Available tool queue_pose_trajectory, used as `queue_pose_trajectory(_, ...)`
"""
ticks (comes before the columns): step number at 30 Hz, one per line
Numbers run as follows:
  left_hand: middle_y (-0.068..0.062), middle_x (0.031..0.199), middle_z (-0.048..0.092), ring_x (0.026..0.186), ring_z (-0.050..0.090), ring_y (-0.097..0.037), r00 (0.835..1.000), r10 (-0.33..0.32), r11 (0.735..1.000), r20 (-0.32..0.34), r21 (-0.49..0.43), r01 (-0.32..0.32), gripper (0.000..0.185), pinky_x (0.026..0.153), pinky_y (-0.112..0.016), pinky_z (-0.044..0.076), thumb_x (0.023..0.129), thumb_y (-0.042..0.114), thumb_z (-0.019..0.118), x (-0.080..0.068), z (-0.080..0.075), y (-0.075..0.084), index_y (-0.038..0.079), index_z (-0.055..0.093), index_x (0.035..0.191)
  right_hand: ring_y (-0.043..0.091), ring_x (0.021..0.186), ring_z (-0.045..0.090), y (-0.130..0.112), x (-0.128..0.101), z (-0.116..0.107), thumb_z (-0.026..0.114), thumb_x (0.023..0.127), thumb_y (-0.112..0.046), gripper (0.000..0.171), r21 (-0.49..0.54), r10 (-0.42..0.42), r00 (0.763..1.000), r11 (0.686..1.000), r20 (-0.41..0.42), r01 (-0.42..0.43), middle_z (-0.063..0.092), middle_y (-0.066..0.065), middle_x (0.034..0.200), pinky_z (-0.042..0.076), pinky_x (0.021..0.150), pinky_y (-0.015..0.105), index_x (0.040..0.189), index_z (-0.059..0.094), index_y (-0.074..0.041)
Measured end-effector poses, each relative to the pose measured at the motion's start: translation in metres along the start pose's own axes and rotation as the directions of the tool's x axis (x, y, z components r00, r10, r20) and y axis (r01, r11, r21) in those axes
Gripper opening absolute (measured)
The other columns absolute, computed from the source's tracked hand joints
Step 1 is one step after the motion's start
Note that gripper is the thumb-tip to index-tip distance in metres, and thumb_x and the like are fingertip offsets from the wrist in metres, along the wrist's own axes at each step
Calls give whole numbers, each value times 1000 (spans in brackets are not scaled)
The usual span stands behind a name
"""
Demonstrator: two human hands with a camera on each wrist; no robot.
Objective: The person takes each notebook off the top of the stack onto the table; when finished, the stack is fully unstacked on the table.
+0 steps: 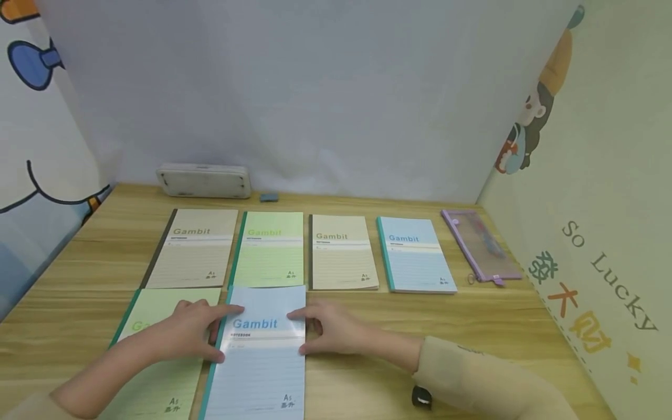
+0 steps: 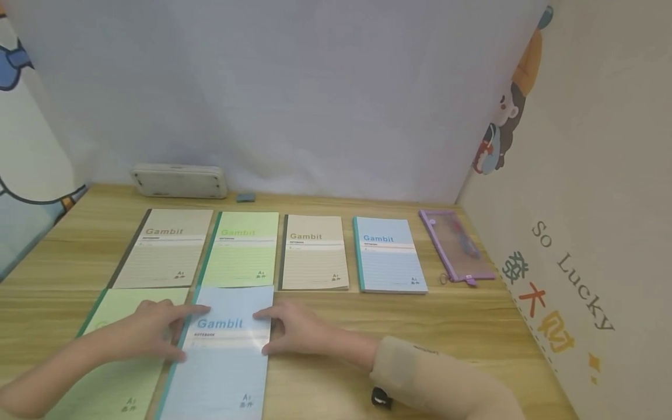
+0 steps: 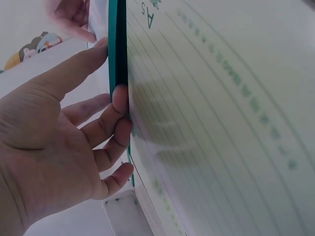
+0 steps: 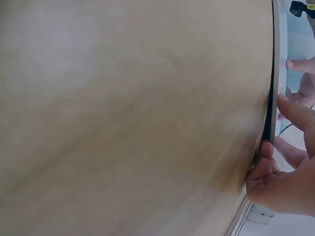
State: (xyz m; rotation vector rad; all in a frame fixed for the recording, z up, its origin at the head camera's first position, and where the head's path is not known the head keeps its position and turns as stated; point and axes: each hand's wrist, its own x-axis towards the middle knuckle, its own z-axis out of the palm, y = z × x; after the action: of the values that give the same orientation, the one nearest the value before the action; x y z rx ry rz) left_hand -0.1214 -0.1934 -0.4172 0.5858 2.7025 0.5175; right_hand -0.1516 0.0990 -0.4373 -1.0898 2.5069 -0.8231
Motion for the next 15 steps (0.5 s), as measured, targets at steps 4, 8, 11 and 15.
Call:
queue_pose_trajectory(4,9,65,47,66,38,-12,999,-37,999,18,20,37,80,72,-38,24,63,41,85,2,1,1,19,54,133,4,79,50,-2,3,0,82,73,-28,58,-55,41,999,998,22,-40,60,-2,103,41,68,14,126,62,-15)
queue_pose_trajectory(8,8,65,47,68,38,-13,998,-64,997,24,43,63,78,73,-40,22,63,39,86,4,0,3,20,56,132,3,85,50,-4,4,-1,81,74,-31,58,-90,76,996,993,41,-72,58,-5,108,42,74,14,127,61,-19)
queue_pose_trajectory(11,8,64,47,70,38,-14,999,-48,997,8,59,47,76,75,-42,23,63,38,86,5,-4,6,20,57,131,6,83,49,-5,3,-5,81,75,-30,58,-43,72,996,997,58,-69,58,-3,103,41,71,14,127,60,-18)
queue_pose_trajectory(15,10,65,48,74,39,-13,999,12,997,-38,79,-9,75,75,-44,24,63,38,86,7,-17,12,18,58,130,14,75,47,-5,0,-17,80,77,-23,57,64,34,997,997,76,-39,56,4,90,38,63,15,129,59,-14)
